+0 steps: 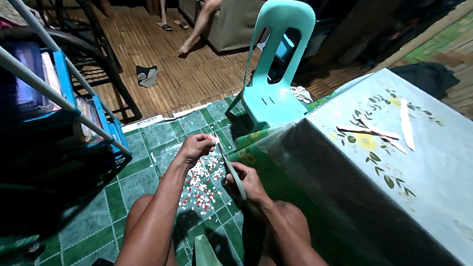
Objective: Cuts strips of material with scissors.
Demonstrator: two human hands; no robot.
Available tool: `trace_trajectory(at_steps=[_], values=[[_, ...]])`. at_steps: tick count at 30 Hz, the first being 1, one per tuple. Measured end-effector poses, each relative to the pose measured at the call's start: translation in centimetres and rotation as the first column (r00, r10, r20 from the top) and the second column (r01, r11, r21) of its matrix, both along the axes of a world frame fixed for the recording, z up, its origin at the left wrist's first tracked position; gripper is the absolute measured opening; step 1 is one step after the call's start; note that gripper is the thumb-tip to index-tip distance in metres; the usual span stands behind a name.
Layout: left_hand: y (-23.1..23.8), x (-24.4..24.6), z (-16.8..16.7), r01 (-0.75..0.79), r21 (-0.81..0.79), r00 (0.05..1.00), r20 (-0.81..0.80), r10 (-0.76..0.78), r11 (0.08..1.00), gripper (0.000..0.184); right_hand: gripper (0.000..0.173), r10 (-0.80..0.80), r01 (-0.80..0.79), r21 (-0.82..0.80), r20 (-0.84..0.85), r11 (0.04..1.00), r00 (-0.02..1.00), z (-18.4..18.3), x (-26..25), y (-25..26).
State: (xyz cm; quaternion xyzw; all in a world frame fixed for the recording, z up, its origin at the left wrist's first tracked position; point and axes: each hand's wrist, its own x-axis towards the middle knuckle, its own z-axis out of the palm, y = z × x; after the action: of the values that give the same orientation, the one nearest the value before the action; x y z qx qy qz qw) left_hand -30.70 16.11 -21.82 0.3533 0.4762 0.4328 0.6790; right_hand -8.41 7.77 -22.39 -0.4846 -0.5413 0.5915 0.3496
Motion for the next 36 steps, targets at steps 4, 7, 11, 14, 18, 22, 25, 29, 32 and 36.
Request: trace_trajectory(at_steps=[4,7,11,14,18,22,25,29,32,36], values=[[0.1,-0.1,-0.5,-0.045,0.021,0.998,0.036,0.044,0.999,0.010,0.065,0.061,-0.063,0.093,0.031,0.994,0.998,-0.4,0.5,0.1],[0.0,-0.1,-0.4,-0.051,0.026,0.998,0.050,0.050,0.998,0.009,0.070,0.088,-0.090,0.124,0.026,0.988,0.996,-0.7,0.6,0.2],[-0.1,0.0,-0.4,-0.045,0.027,0.996,0.075,0.043,0.999,0.017,0.066,0.108,-0.110,0.148,0.023,0.983,0.994,-0.9,0.5,0.1],[-0.2,0.0,-0.2,-0.045,0.013,0.996,0.083,0.044,0.999,0.017,0.067,0.100,-0.101,0.136,0.015,0.986,0.995,-0.7,0.3,0.0],[-0.2,0.1,-0.1,-0.028,0.029,0.997,0.074,0.026,0.999,0.015,0.066,0.078,-0.078,0.115,0.001,0.990,0.997,-0.6,0.3,-0.1],[-0.3,0.2,0.2,-0.024,0.030,0.997,0.074,0.021,0.999,0.015,0.064,0.074,-0.072,0.105,-0.012,0.992,0.997,-0.4,0.3,-0.1],[-0.2,0.3,0.1,-0.017,0.035,0.997,0.076,0.015,0.999,0.014,0.061,0.057,-0.054,0.095,-0.033,0.994,0.998,-0.4,0.3,-0.2],[-0.2,0.3,-0.1,-0.015,0.037,0.996,0.085,0.012,0.999,0.013,0.060,0.030,-0.027,0.092,-0.033,0.995,0.999,-0.5,0.1,-0.3],[-0.2,0.2,-0.1,-0.013,0.052,0.996,0.088,0.008,0.999,0.012,0.061,0.024,-0.022,0.101,-0.019,0.995,1.000,-0.5,0.0,-0.4],[-0.2,0.1,0.0,-0.010,0.050,0.996,0.090,0.006,0.999,0.012,0.060,0.005,-0.006,0.105,0.010,0.994,1.000,-0.4,-0.4,-0.6]])
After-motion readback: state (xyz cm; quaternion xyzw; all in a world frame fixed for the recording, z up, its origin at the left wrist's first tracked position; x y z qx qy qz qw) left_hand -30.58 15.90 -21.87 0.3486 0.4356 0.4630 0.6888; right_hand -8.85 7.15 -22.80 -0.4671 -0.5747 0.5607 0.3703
